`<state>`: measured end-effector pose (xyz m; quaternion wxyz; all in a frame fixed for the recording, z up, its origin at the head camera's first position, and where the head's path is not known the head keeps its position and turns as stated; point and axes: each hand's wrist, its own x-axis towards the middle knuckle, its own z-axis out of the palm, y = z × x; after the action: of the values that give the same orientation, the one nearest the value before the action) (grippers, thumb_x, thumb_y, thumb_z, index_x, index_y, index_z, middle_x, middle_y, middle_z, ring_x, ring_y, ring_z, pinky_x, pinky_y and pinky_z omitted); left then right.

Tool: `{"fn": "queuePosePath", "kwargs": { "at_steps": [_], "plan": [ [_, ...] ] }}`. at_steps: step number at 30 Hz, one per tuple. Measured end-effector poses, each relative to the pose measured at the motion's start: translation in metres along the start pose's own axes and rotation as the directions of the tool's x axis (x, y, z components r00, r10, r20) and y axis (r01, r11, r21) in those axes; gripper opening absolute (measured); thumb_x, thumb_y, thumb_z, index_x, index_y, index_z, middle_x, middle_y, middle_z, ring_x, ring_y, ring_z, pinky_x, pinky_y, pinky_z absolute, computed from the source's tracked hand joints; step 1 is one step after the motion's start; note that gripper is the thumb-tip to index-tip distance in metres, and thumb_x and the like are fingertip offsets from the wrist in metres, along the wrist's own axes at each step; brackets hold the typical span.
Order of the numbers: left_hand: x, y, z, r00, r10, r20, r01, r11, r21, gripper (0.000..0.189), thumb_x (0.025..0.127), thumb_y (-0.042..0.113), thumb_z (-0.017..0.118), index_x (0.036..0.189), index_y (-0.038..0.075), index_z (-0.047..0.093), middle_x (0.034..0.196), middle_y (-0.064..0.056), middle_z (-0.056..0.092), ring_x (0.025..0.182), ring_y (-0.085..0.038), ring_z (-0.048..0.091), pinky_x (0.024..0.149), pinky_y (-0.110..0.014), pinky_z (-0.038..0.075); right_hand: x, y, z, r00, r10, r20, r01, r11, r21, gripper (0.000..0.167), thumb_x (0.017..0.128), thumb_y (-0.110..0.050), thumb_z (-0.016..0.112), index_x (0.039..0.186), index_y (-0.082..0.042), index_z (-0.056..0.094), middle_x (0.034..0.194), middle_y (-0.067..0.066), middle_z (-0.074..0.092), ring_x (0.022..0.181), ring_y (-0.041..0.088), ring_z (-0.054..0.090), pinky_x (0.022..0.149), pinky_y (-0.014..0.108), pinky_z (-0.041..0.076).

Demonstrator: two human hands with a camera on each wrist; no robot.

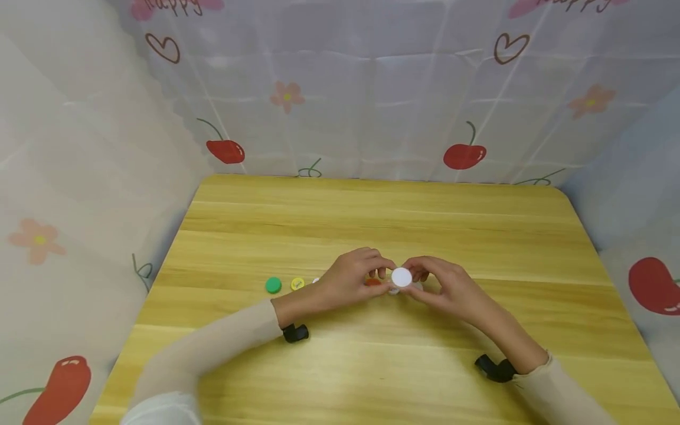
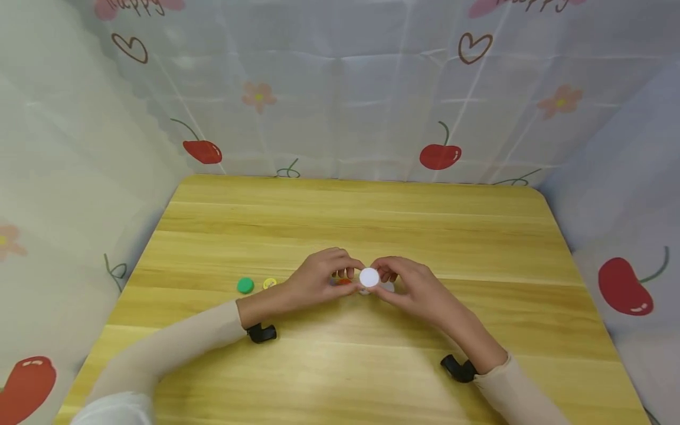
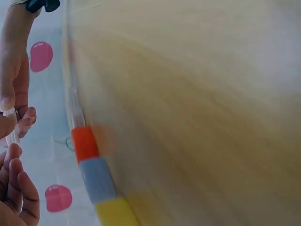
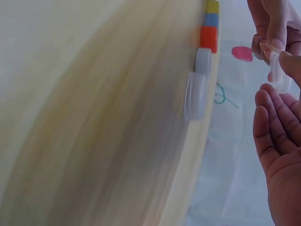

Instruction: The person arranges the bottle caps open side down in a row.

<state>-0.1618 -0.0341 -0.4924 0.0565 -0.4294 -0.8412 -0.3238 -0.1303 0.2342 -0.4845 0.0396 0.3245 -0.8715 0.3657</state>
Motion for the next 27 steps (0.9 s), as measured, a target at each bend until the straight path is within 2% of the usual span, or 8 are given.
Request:
{"fn": "queuePosePath", "kwargs": {
  "at_steps": [6,11,14,18,23,27],
  "plan": [
    [0.020,0.015,0.026,0.995,-0.001,0.097,-0.011,0.991,0.130,0.030,0.097,0.040,0.082,0.120,0.022,0.078,0.091,0.012,0.065,0.084,-0.003,0.056,0.070,-0.013,0.043,-0.022,0.009,-0.016,0.998,0.013,0.054,-0.002,0.980,-0.201,0.039,0.085,-0.021,0.093,0.118,-0.017,0.072,0.106,-0.009,0.076,0.091,0.009,0.073,0.078,0.032,0.064],
    [0.039,0.025,0.046,0.978,-0.076,0.195,0.036,0.979,0.198,0.035,0.099,0.048,0.077,0.125,0.024,0.078,0.095,0.013,0.067,0.086,-0.002,0.056,0.068,-0.012,0.041,-0.037,0.021,-0.025,0.998,0.030,0.061,-0.009,0.950,-0.312,0.039,0.082,-0.025,0.095,0.116,-0.018,0.075,0.102,-0.011,0.076,0.092,0.008,0.072,0.079,0.035,0.062],
    [0.048,0.031,0.052,0.963,-0.132,0.236,0.082,0.975,0.209,0.036,0.099,0.051,0.075,0.124,0.025,0.079,0.099,0.014,0.070,0.087,-0.002,0.057,0.068,-0.014,0.042,-0.043,0.028,-0.028,0.997,0.059,0.057,-0.037,0.944,-0.328,0.040,0.083,-0.028,0.095,0.117,-0.018,0.076,0.106,-0.010,0.076,0.096,0.008,0.072,0.082,0.038,0.063],
    [0.054,0.034,0.054,0.950,-0.179,0.257,0.128,0.971,0.203,0.032,0.098,0.049,0.077,0.119,0.025,0.082,0.100,0.013,0.073,0.085,-0.003,0.058,0.069,-0.016,0.044,-0.045,0.035,-0.027,0.995,0.080,0.066,-0.056,0.949,-0.310,0.038,0.086,-0.028,0.093,0.118,-0.018,0.076,0.113,-0.009,0.073,0.102,0.010,0.070,0.087,0.041,0.063],
    [0.057,0.032,0.059,0.939,-0.202,0.278,0.144,0.966,0.216,0.025,0.097,0.044,0.080,0.111,0.023,0.083,0.096,0.012,0.073,0.083,-0.005,0.059,0.071,-0.019,0.045,-0.045,0.040,-0.024,0.990,0.096,0.100,-0.064,0.956,-0.285,0.036,0.090,-0.029,0.090,0.120,-0.018,0.074,0.118,-0.007,0.071,0.107,0.012,0.069,0.091,0.042,0.062],
    [0.061,0.033,0.059,0.925,-0.217,0.313,0.138,0.957,0.255,0.025,0.096,0.045,0.080,0.107,0.023,0.082,0.094,0.011,0.072,0.083,-0.006,0.059,0.069,-0.020,0.045,-0.045,0.043,-0.022,0.986,0.106,0.132,-0.066,0.959,-0.274,0.034,0.092,-0.030,0.088,0.121,-0.019,0.075,0.118,-0.009,0.071,0.108,0.010,0.067,0.092,0.041,0.061]
  ]
}}
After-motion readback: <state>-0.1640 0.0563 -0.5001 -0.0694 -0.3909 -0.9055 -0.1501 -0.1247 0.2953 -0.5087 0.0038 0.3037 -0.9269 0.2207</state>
